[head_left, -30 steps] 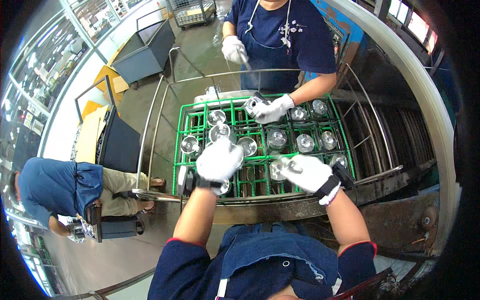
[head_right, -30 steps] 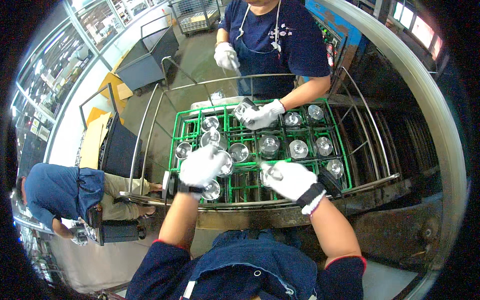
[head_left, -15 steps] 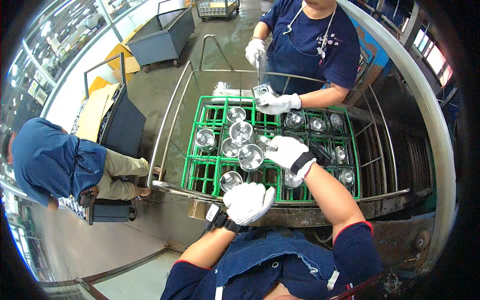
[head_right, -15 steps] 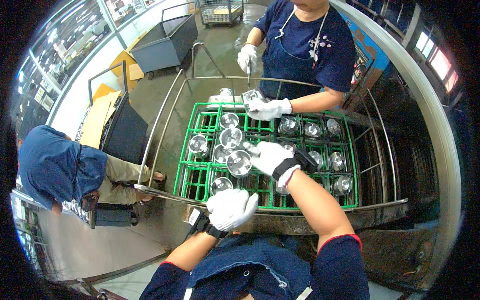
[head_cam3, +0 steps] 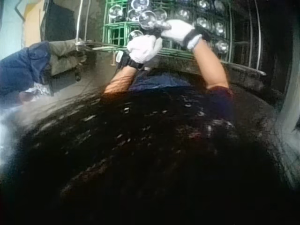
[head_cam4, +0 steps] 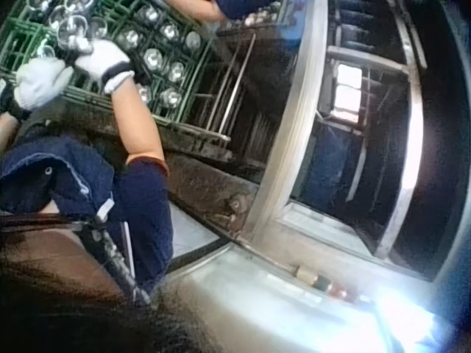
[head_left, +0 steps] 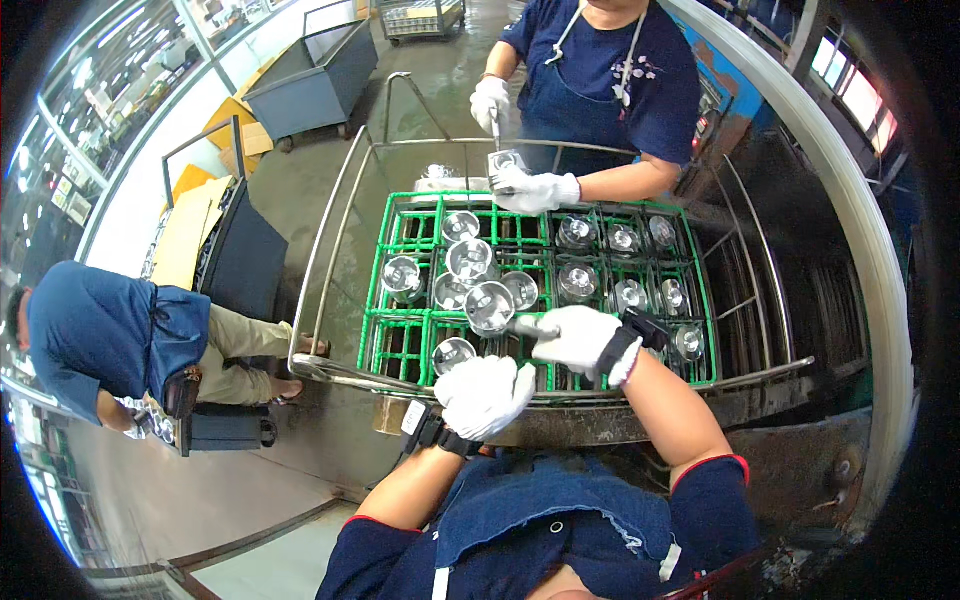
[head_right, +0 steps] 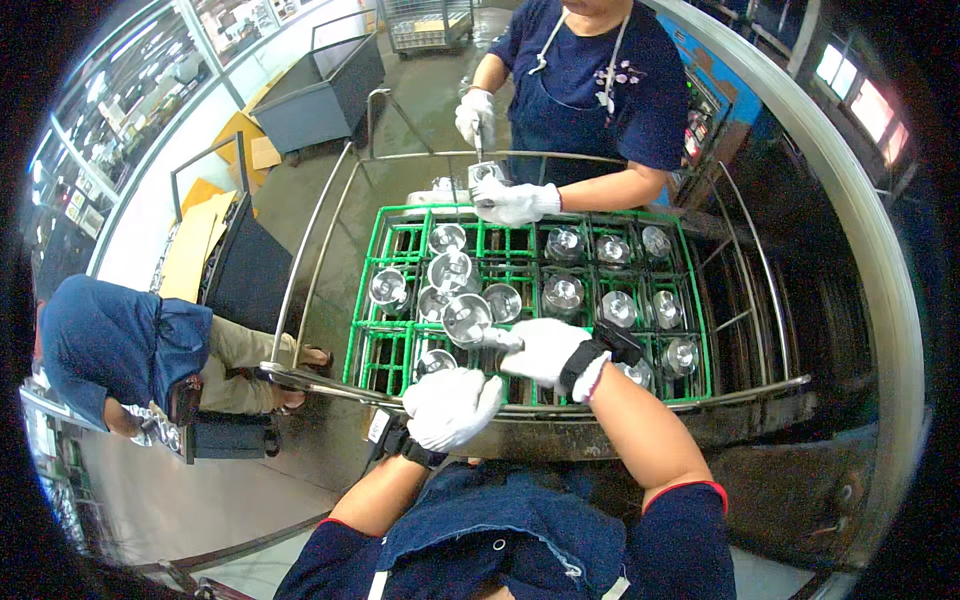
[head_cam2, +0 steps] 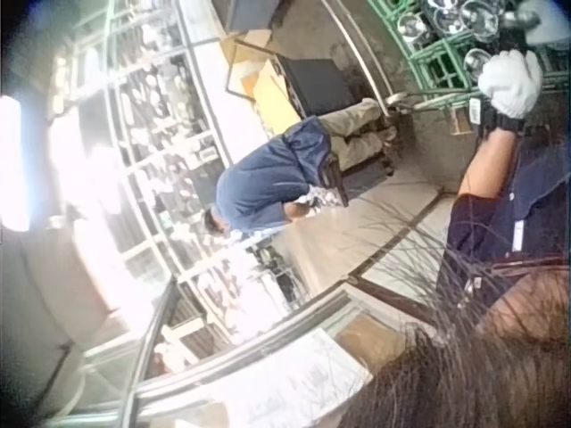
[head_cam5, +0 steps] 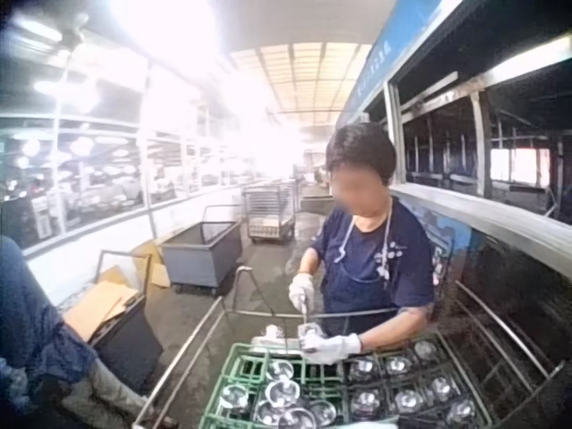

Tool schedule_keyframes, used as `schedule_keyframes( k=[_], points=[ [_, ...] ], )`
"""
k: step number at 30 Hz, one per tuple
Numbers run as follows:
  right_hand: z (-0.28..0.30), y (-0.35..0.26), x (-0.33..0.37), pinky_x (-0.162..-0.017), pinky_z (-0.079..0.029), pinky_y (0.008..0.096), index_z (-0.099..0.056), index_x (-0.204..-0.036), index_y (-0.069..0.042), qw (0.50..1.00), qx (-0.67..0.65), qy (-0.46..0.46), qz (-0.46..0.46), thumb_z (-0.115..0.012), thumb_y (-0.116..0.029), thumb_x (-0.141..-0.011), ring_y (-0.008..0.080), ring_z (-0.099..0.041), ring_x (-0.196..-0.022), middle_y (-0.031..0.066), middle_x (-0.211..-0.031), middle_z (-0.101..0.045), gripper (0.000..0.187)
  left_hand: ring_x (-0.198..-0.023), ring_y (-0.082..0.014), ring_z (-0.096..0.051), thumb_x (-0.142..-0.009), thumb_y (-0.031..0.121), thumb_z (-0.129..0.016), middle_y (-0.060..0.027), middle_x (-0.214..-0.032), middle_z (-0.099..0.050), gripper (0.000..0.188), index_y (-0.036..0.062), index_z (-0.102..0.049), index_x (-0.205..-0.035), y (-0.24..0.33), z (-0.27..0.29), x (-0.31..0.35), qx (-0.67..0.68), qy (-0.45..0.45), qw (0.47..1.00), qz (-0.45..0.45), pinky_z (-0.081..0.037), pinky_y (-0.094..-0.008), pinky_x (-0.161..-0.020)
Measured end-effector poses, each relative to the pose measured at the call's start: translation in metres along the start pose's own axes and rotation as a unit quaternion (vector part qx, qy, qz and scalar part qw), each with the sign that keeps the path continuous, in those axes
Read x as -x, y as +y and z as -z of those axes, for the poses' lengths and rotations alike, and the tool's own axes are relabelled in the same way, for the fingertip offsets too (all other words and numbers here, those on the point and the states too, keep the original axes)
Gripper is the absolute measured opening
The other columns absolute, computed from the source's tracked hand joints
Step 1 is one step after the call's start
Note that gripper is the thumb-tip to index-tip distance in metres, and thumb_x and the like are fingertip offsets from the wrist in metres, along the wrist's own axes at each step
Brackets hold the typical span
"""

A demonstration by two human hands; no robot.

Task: Inspecting, cleaning with a compressed air gun, and organizing metal components on a table.

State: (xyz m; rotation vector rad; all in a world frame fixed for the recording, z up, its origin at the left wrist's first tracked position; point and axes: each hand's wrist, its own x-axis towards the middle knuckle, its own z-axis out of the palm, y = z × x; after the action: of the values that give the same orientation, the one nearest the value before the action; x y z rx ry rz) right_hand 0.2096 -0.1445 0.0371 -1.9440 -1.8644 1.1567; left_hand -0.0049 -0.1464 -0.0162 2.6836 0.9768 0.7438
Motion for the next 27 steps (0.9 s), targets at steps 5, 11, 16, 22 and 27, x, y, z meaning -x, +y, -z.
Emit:
schedule_keyframes(
  k=[5,11,16,22,27],
  points=[
    [0.003,0.039,0.043,-0.074,-0.055,0.0453,-0.068,-0.097,-0.008,0.986,0.124,0.109,-0.033,-0.068,-0.039,-0.085,0.0362,-0.068,-0.081,0.0164,-0.085,-0.07,0.033,-0.068,-0.0356,-0.067,-0.095,0.046,-0.055,-0.0153,-0.073,-0.067,0.042,0.0077,-0.068,-0.08,0.01,0.018,-0.013,0.022,-0.179,0.976,0.124,-0.053,-0.0462,-0.062],
    [0.003,0.086,0.147,-0.071,-0.053,0.0444,-0.069,-0.097,-0.008,0.968,0.039,0.233,-0.079,-0.067,-0.041,-0.089,0.0383,-0.067,-0.08,0.0179,-0.082,-0.069,0.034,-0.083,-0.0377,-0.07,-0.09,0.053,-0.056,-0.0175,-0.086,-0.071,0.046,0.0102,-0.073,-0.091,0.02,0.024,-0.046,0.039,-0.261,0.955,0.134,-0.054,-0.0474,-0.073],
    [-0.014,0.09,0.24,-0.045,-0.041,0.0255,-0.067,-0.09,-0.006,0.888,-0.41,0.124,-0.168,-0.078,-0.022,-0.086,0.008,-0.053,-0.05,0.0002,-0.064,-0.061,0.02,-0.084,-0.0377,-0.07,-0.087,0.05,-0.061,-0.0175,-0.087,-0.072,0.041,0.0103,-0.07,-0.09,0.045,-0.014,-0.1,0.011,-0.285,0.958,0.027,-0.055,-0.049,-0.071],
    [-0.1,0.146,0.298,-0.051,-0.045,0.0252,-0.067,-0.089,-0.004,0.781,-0.516,0.307,-0.174,-0.081,-0.015,-0.077,0.0095,-0.058,-0.054,0.0019,-0.071,-0.067,0.021,-0.092,-0.0365,-0.071,-0.086,0.038,-0.057,-0.0165,-0.099,-0.072,0.04,0.0078,-0.064,-0.112,0.063,-0.109,-0.155,-0.121,-0.453,0.867,-0.169,-0.058,-0.0476,-0.08],
    [-0.185,0.194,0.322,-0.061,-0.049,0.0287,-0.066,-0.078,-0.003,0.9,-0.267,0.308,-0.156,-0.08,-0.014,-0.076,0.0086,-0.063,-0.069,0.0006,-0.075,-0.068,0.018,-0.098,-0.03,-0.062,-0.07,0.04,-0.072,-0.0098,-0.111,-0.063,0.064,0.0088,-0.062,-0.124,0.064,-0.19,-0.113,-0.277,-0.364,0.854,-0.248,-0.055,-0.0452,-0.082]
  ],
)
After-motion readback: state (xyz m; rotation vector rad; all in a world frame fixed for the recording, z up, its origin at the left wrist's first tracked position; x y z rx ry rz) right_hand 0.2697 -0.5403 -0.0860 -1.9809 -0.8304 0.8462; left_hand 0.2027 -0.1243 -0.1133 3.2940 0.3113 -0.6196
